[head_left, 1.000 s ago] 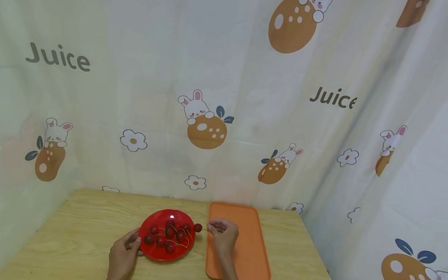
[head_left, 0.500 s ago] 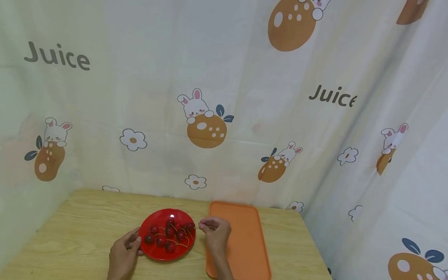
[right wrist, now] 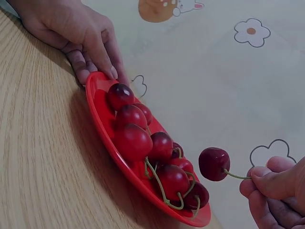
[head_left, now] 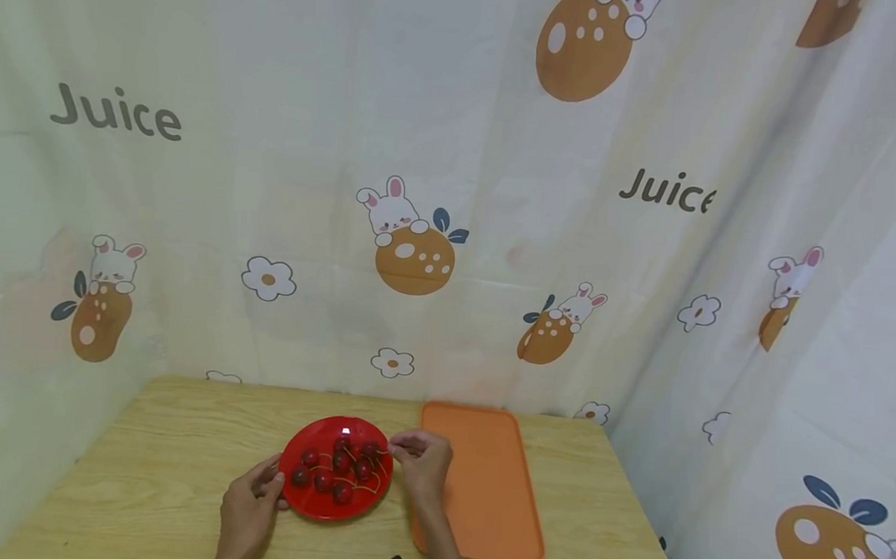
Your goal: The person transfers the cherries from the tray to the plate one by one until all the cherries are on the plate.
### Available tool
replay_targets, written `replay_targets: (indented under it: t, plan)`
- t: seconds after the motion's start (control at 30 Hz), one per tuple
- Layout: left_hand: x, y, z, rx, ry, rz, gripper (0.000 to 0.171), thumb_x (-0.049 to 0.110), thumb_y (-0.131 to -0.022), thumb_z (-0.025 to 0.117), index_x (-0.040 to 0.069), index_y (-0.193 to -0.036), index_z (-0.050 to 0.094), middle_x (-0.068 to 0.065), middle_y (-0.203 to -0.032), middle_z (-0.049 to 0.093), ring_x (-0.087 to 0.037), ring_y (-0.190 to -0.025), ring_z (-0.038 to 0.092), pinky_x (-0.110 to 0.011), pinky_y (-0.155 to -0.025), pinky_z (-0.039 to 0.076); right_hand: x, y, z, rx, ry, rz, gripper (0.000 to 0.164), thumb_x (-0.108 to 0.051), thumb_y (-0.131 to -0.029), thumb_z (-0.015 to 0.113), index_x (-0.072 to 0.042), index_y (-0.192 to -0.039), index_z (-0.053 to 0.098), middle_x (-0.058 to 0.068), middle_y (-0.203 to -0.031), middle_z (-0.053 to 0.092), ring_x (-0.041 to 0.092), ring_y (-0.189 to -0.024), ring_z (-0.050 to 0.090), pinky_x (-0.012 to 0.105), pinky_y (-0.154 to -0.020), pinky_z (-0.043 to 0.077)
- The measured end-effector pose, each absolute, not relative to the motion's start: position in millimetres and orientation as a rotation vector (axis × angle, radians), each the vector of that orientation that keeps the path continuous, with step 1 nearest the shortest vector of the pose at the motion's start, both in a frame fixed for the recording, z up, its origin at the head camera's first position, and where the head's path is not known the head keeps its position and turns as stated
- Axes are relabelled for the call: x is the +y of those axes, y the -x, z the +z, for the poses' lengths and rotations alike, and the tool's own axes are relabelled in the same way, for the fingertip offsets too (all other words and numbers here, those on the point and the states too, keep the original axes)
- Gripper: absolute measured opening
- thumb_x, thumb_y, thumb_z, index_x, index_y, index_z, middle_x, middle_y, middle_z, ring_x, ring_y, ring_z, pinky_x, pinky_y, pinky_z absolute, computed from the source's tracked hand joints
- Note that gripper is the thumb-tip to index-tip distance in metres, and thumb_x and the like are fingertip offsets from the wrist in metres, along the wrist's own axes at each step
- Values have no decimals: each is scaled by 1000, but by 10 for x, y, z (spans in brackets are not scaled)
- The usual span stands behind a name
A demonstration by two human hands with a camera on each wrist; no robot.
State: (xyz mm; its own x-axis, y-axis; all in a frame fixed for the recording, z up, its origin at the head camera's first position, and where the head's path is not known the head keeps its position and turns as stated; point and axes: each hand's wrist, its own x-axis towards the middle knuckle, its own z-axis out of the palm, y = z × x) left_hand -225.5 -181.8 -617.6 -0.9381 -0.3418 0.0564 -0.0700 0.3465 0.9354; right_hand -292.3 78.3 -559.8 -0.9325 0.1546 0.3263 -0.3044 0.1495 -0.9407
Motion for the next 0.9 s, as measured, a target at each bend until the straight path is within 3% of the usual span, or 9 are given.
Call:
replay_targets:
  t: [0.33, 0.73, 0.9]
  plan:
    - [-1795, 2260, -6157, -2351, -409, -1654, 45, 2, -109, 59, -4, -153, 57, -37, -137, 67, -17, -73, 75, -23, -62, 62, 681, 2918, -5557, -2058, -189, 1870, 14, 13, -83, 87, 1, -79, 81, 19, -80, 81, 27, -71, 80, 17, -64, 61]
    - [-1786, 2256, -6149, -2356, -409, -1644, 45, 1, -110, 59, -4, -154, 57, -37, -136, 67, -16, -73, 75, -22, -62, 62, 541, 2924, -5571, -2098, -170, 1903, 15, 12, -84, 86, -2, -79, 83, 15, -80, 82, 21, -74, 82, 17, -68, 63]
    - [-1796, 2249, -6151, -2350, -405, -1644, 44, 2, -109, 60, -3, -153, 58, -36, -135, 68, -16, -72, 75, -22, -62, 61, 442, 2913, -5558, -2079, -194, 1914, 13, 12, -85, 86, 0, -81, 83, 15, -80, 82, 24, -76, 83, 22, -70, 67]
